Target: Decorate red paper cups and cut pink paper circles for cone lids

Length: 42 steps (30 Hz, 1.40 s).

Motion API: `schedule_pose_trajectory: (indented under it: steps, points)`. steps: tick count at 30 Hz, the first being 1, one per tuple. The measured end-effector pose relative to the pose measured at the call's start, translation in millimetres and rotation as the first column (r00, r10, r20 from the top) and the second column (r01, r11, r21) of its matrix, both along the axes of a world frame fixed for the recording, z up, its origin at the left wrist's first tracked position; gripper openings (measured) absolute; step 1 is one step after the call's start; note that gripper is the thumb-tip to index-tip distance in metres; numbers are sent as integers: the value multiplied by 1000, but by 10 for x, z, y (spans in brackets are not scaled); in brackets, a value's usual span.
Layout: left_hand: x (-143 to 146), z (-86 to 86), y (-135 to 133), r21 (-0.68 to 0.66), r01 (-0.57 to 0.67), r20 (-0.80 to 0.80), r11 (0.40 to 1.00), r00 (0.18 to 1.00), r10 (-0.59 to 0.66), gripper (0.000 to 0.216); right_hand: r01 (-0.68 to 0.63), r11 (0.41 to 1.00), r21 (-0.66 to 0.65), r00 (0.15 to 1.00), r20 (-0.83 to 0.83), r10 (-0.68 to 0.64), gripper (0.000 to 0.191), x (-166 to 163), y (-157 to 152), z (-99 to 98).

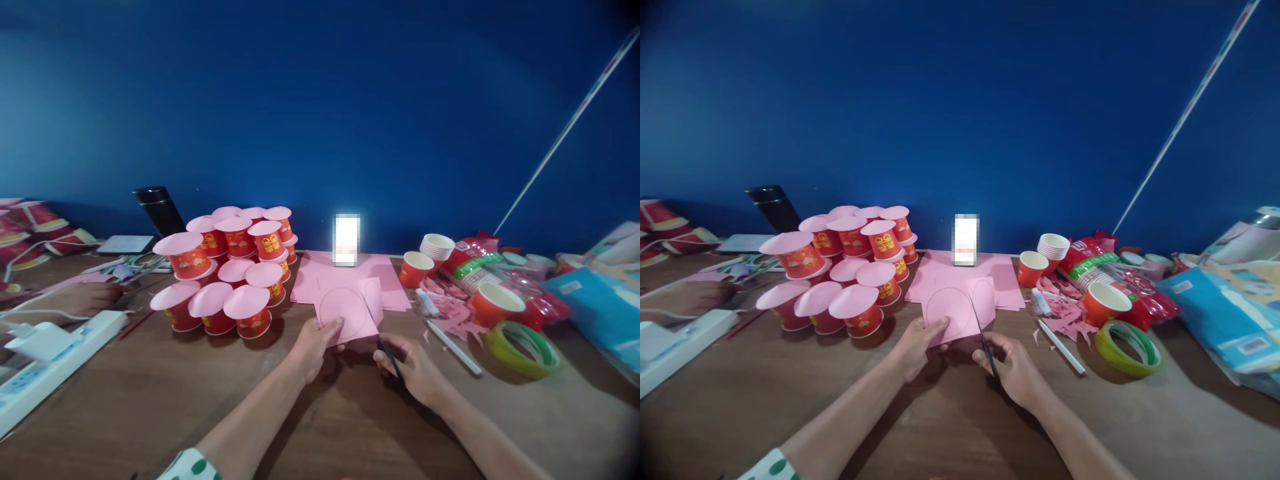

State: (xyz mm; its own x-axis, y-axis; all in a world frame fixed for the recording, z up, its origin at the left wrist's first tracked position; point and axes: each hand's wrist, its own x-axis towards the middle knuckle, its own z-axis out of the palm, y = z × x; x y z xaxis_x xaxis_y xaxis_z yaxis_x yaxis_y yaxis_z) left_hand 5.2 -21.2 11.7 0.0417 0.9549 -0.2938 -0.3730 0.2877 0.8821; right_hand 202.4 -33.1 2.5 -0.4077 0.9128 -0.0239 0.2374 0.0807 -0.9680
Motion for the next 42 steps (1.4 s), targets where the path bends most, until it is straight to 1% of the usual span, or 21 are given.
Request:
schedule_pose_trajectory:
  steps: [4,6,11,16,22,31,34,38,42]
  points:
    - [-8,-47,12,99,46,-29,994,999,-43,34,18,1000,-8,1000,-21,-18,38,-7,-4,21]
    - [-14,-53,19,120,48,-25,992,999,-46,34,15,999,-29,999,-32,-16,39,-5,-2,24]
    - [-24,-44,24,93,20,-29,996,999,-17,36,4,997,-73,999,-43,-7,45,7,15,5]
    - [-4,-39,-13,68,85,-65,994,995,-80,36,32,995,-96,998,-54,-37,49,8,18,17]
    - [11,-16,-48,57,152,-79,987,986,-148,38,65,997,-34,998,-21,-66,46,19,27,42]
    - [21,-13,-57,56,175,-53,983,984,-172,36,71,997,20,996,-48,-70,39,18,43,14]
    - [28,0,-58,65,175,-47,982,984,-172,36,93,996,4,994,-53,-93,39,18,33,-3]
    - [24,10,-51,31,150,-52,988,987,-149,39,128,991,-37,987,-90,-130,39,16,26,-4]
    - [-12,-20,-12,57,71,-37,996,997,-69,39,265,962,-70,944,-184,-274,49,-1,39,33]
